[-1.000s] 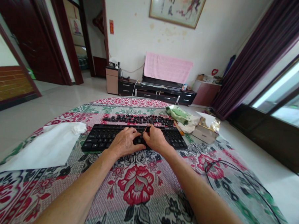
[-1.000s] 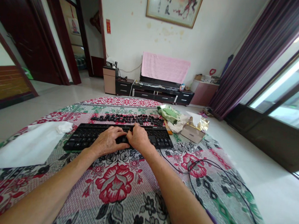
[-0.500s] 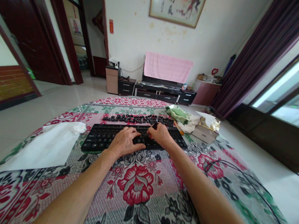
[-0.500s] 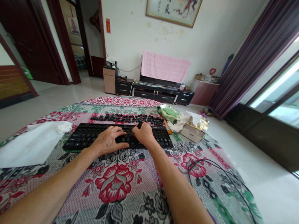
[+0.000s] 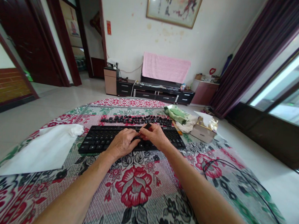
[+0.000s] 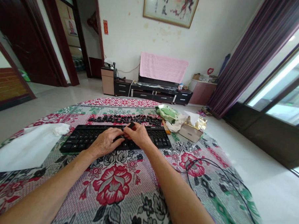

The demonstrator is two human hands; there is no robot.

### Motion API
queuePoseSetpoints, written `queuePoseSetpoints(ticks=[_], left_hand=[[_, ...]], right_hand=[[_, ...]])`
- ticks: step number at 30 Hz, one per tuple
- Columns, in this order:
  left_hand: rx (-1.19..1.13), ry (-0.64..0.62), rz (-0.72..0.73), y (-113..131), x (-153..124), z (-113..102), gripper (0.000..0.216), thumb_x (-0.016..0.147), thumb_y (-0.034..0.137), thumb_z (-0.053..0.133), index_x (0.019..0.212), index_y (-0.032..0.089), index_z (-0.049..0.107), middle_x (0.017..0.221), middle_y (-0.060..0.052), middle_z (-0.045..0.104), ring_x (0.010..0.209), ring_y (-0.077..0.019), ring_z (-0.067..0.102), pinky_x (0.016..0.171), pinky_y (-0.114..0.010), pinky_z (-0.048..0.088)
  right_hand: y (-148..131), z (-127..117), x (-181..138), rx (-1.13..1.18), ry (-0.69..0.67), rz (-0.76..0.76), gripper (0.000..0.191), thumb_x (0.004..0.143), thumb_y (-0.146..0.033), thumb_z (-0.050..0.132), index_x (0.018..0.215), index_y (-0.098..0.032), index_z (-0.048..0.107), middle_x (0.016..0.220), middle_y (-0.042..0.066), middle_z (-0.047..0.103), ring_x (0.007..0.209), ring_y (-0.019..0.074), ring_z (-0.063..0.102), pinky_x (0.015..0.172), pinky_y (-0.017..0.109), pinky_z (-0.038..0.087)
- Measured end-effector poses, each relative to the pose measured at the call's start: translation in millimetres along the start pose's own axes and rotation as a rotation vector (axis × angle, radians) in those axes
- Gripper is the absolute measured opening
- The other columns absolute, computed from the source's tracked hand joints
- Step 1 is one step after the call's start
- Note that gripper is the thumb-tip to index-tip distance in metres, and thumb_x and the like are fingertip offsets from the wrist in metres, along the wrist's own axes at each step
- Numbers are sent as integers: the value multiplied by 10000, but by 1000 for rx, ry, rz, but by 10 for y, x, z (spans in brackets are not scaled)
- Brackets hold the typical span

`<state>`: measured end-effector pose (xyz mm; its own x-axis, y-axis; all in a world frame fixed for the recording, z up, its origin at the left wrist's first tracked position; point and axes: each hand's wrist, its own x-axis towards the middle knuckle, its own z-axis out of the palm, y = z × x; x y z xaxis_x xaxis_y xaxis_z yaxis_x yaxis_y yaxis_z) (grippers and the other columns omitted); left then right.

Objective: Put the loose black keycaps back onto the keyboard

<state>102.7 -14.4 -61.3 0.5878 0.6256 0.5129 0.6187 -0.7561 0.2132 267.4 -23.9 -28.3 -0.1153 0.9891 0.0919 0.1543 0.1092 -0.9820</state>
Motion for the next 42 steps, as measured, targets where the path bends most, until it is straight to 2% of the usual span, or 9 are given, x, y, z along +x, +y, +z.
queuePoseSetpoints(ticks=[5,10,14,18,21,25,34,39,42], left_hand=[[27,-25,27,3,-3,1,223,887,312,456,971,180,615,979,-66,626,932,-204,542,820,-350,465],[49,-31,50,2,-2,18,221,893,272,432,986,171,606,966,-75,624,932,-207,531,829,-351,460],[43,13,35,-4,0,33,212,885,260,444,983,163,606,979,-83,628,935,-209,540,834,-352,460],[-4,134,-29,-13,7,40,233,862,242,493,1039,133,598,981,-89,644,921,-206,556,830,-340,468],[-19,186,-25,-9,10,48,215,851,210,506,1015,122,614,951,-85,655,878,-202,564,807,-333,478],[2,213,-4,-10,9,64,199,832,177,520,989,118,627,907,-83,662,835,-203,571,767,-327,488],[-29,298,41,-6,28,77,211,836,149,494,1003,150,623,921,-73,664,845,-191,581,775,-317,494],[-65,265,28,13,26,70,283,815,157,531,1092,157,587,952,-72,658,871,-191,579,804,-328,494],[-84,268,-49,37,17,74,449,805,178,558,1247,168,480,936,-62,646,877,-191,575,825,-344,489]], right_hand=[[95,-17,27,119,55,104,130,747,-269,576,691,-153,581,659,3,626,537,65,559,513,168,468],[96,-21,29,200,-55,220,124,737,-223,527,659,-141,578,633,13,610,519,74,557,521,190,485],[68,-21,37,221,31,173,136,718,-238,502,605,-163,488,546,-11,542,494,86,535,461,182,437],[34,-28,17,58,54,185,140,718,-292,506,638,-182,472,469,-61,424,393,57,354,350,162,225],[58,5,-2,-147,-7,119,176,668,-340,603,684,-170,558,506,-63,424,455,58,361,409,175,261],[104,56,4,-296,28,36,217,627,-358,662,640,-153,591,568,-44,473,536,63,394,498,190,316],[-8,-11,-52,-24,-78,263,219,655,-360,674,717,-172,580,481,-69,435,416,48,340,372,180,193],[11,-28,-12,-198,-35,149,173,658,-319,667,702,-160,616,485,-66,452,436,54,370,419,189,271],[33,-258,129,-385,101,-11,174,662,-313,647,732,-154,656,576,-34,550,532,81,463,519,205,355]])
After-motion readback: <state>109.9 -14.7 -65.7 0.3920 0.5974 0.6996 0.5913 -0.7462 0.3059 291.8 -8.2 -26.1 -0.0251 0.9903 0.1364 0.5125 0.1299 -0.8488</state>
